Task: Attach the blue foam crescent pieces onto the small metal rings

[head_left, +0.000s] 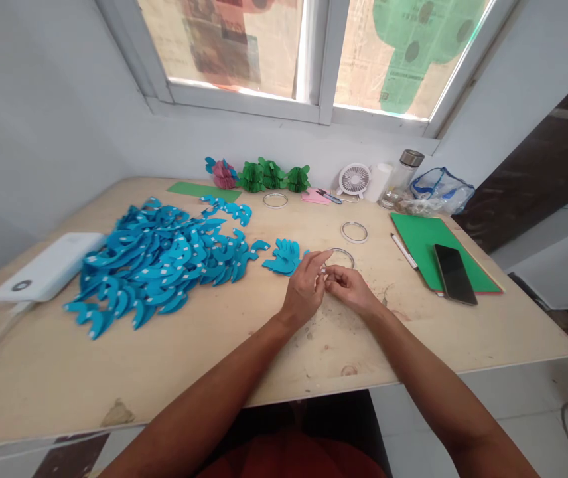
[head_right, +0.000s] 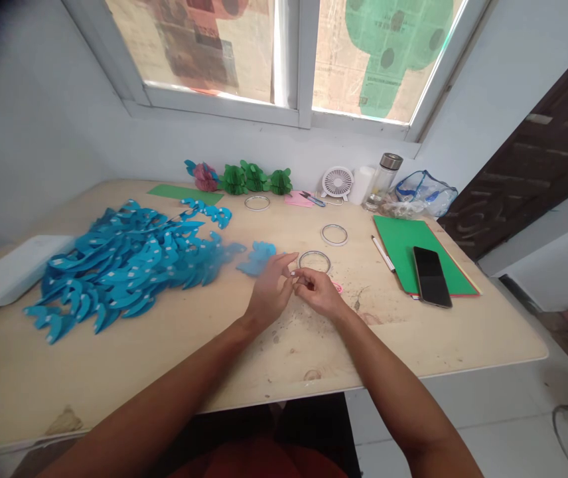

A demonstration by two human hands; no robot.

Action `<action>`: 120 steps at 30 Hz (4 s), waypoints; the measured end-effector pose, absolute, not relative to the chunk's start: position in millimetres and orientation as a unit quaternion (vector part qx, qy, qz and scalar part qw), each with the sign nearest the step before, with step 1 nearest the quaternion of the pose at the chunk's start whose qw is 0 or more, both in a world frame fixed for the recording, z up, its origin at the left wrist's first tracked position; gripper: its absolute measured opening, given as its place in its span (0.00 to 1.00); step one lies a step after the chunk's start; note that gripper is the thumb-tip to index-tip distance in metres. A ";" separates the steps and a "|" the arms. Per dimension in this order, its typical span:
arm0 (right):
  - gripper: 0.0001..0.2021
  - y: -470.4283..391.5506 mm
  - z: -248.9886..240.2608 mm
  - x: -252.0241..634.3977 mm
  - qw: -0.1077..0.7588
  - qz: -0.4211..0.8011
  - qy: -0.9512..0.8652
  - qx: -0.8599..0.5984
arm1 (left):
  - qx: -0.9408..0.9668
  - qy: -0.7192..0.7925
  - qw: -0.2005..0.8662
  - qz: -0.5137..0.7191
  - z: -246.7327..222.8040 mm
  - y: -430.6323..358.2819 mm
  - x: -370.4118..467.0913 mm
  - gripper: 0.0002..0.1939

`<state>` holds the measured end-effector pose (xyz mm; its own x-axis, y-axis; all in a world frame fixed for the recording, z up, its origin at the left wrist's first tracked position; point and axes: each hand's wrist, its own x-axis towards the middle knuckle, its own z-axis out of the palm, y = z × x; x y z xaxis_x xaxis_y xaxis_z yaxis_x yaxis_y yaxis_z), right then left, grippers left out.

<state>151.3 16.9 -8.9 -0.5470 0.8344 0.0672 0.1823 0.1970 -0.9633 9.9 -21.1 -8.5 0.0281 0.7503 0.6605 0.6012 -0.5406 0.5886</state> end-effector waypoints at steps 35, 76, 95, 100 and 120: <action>0.08 11.9 -1.0 149.0 0.300 0.524 -0.708 -0.366 | 0.682 0.489 0.063 0.540 -8.7 -19.7 9.1 0.27; 0.07 14.2 -3.6 149.3 0.360 0.502 -0.668 -0.415 | 0.577 0.457 0.255 0.627 -13.2 -16.4 14.1 0.26; 0.10 20.2 -5.2 154.7 0.443 0.426 -0.643 -0.457 | 0.635 0.555 0.080 0.531 -26.6 7.8 -25.8 0.35; 0.11 23.2 -10.9 155.1 0.432 0.416 -0.660 -0.453 | 0.656 0.557 0.090 0.501 -36.7 12.7 -25.1 0.37; 0.10 21.6 -13.1 154.2 0.431 0.405 -0.681 -0.433 | 0.660 0.606 0.085 0.435 -38.4 13.0 -17.0 0.35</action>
<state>154.2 21.6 -13.1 -0.2543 0.9378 0.2363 0.2408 0.2980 -0.9237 -17.0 13.0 -38.4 -0.1139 0.8743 0.4719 0.7271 -0.2503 0.6392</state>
